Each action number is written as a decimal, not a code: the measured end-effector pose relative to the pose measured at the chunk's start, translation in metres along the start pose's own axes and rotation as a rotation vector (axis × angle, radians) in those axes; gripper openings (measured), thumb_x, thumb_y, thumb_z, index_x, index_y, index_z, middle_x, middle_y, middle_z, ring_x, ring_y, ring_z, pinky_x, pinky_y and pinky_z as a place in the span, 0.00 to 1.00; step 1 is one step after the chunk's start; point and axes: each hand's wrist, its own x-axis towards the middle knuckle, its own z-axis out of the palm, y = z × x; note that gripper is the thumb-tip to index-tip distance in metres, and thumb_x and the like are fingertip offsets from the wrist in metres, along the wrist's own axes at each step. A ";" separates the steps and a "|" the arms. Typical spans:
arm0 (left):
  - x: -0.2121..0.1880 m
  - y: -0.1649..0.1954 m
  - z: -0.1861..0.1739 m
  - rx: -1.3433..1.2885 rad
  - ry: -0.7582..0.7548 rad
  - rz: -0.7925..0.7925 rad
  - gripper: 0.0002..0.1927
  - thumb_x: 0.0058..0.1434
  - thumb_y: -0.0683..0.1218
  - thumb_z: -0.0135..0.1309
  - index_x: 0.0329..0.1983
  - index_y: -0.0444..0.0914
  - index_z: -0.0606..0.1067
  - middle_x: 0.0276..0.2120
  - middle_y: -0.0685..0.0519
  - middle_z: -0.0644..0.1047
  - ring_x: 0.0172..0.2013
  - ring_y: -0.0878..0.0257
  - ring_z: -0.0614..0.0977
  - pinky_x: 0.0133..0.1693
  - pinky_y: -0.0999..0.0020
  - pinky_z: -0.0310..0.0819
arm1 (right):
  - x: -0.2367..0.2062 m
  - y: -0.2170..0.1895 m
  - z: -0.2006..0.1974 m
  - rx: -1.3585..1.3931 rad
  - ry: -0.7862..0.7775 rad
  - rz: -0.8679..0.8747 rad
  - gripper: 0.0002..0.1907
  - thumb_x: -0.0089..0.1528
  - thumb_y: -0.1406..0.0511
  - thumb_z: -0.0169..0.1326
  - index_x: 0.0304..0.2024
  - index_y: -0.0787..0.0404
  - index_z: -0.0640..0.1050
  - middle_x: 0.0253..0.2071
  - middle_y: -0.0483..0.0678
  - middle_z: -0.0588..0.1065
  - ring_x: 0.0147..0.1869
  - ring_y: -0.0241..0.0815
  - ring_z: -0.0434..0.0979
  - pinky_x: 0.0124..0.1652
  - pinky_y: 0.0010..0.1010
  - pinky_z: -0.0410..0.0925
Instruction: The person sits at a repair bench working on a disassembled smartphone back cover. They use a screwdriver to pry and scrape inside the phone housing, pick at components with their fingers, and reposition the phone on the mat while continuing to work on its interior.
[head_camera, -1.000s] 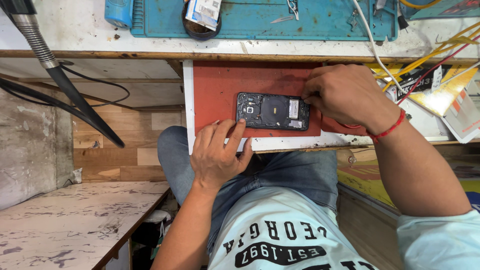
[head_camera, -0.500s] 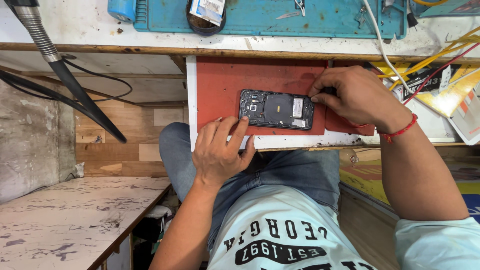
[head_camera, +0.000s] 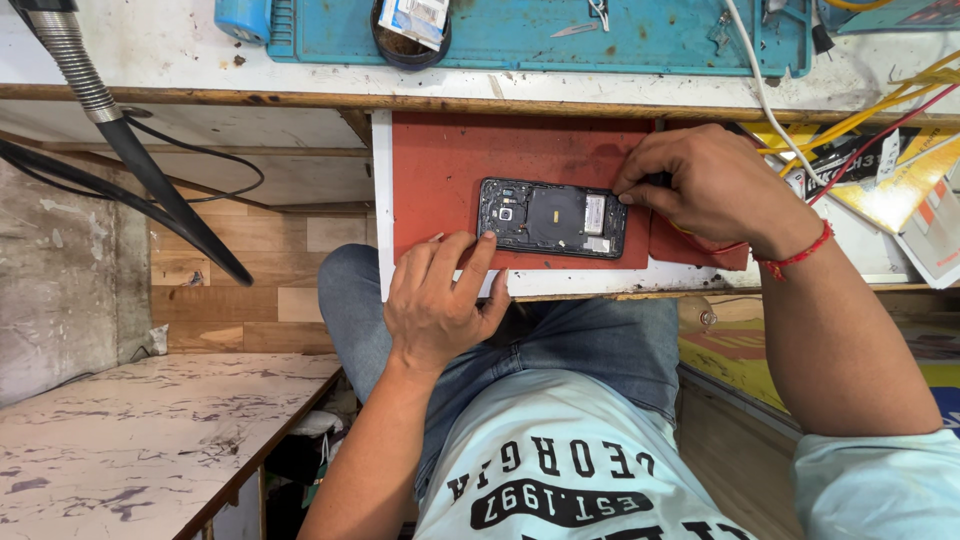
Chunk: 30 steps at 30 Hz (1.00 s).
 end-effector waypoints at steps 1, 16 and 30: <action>0.000 0.000 0.000 -0.001 -0.001 -0.001 0.17 0.61 0.50 0.62 0.50 0.38 0.81 0.44 0.51 0.77 0.42 0.54 0.78 0.49 0.59 0.77 | 0.000 0.000 0.000 -0.010 -0.007 0.003 0.05 0.56 0.67 0.63 0.35 0.58 0.83 0.37 0.47 0.81 0.40 0.53 0.80 0.37 0.41 0.71; -0.002 0.002 -0.001 -0.016 -0.013 -0.018 0.18 0.60 0.50 0.63 0.51 0.38 0.80 0.44 0.51 0.77 0.42 0.53 0.78 0.49 0.58 0.76 | 0.001 -0.012 -0.001 -0.148 -0.031 0.023 0.04 0.54 0.66 0.62 0.33 0.56 0.84 0.38 0.44 0.81 0.41 0.52 0.81 0.38 0.42 0.72; 0.003 0.014 -0.011 -0.104 -0.024 -0.027 0.19 0.58 0.47 0.66 0.52 0.39 0.80 0.48 0.50 0.76 0.51 0.50 0.74 0.56 0.52 0.73 | -0.009 -0.006 0.005 0.005 0.067 -0.019 0.09 0.55 0.68 0.63 0.39 0.58 0.84 0.41 0.48 0.81 0.42 0.52 0.80 0.39 0.41 0.72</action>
